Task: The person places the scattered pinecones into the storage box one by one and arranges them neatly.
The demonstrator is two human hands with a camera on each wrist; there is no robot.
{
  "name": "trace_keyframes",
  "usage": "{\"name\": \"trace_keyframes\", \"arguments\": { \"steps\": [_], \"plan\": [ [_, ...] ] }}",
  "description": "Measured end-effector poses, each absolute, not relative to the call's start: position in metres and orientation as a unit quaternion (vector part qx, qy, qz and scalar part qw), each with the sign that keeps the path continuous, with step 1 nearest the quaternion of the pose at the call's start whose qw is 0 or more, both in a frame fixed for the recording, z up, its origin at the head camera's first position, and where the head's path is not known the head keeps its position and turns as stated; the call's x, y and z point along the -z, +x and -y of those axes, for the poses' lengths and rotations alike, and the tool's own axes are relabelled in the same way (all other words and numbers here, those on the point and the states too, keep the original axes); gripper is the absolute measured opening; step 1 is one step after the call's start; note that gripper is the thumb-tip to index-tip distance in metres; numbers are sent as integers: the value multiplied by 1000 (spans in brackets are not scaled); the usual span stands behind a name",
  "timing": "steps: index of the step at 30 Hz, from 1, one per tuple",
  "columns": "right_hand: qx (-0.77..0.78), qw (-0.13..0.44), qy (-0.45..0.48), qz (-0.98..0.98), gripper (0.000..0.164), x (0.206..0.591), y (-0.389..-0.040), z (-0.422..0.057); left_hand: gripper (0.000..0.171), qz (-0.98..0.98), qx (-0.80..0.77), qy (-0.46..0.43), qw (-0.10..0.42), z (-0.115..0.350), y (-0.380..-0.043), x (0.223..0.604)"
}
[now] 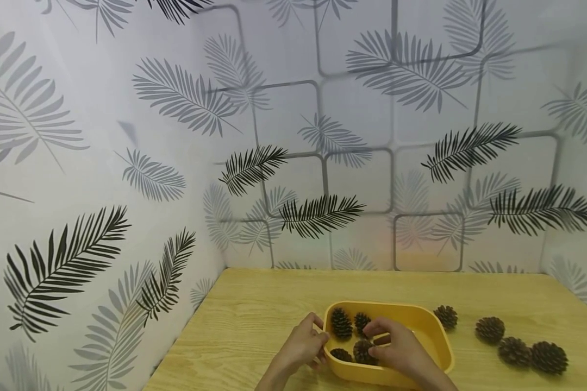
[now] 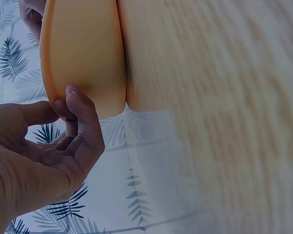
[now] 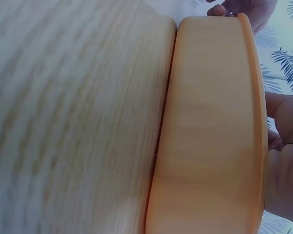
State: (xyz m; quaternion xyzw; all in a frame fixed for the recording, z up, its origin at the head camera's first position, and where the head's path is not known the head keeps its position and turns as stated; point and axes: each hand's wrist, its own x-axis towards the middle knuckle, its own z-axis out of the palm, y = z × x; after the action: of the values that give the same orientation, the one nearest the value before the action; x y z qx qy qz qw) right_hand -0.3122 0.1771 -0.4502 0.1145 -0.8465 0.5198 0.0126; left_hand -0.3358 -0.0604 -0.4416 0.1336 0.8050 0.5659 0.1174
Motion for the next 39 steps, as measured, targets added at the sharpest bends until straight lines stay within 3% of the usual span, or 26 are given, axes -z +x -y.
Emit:
{"name": "trace_keyframes", "arguments": {
  "steps": [16,29,34,39],
  "plan": [
    [-527,40,85,845,30,448,-309,-174,16,-807,-563,123,126,62,-340,444],
    [-567,60,50,820,39,444,-305,-183,16,-809,-561,114,132,58,-342,445],
    [-618,53,62,782,45,442,-302,-188,17,-815,-555,112,127,58,-340,444],
    [-655,73,83,748,39,440,-300,-191,17,-818,-550,113,125,58,-341,444]
  ]
}}
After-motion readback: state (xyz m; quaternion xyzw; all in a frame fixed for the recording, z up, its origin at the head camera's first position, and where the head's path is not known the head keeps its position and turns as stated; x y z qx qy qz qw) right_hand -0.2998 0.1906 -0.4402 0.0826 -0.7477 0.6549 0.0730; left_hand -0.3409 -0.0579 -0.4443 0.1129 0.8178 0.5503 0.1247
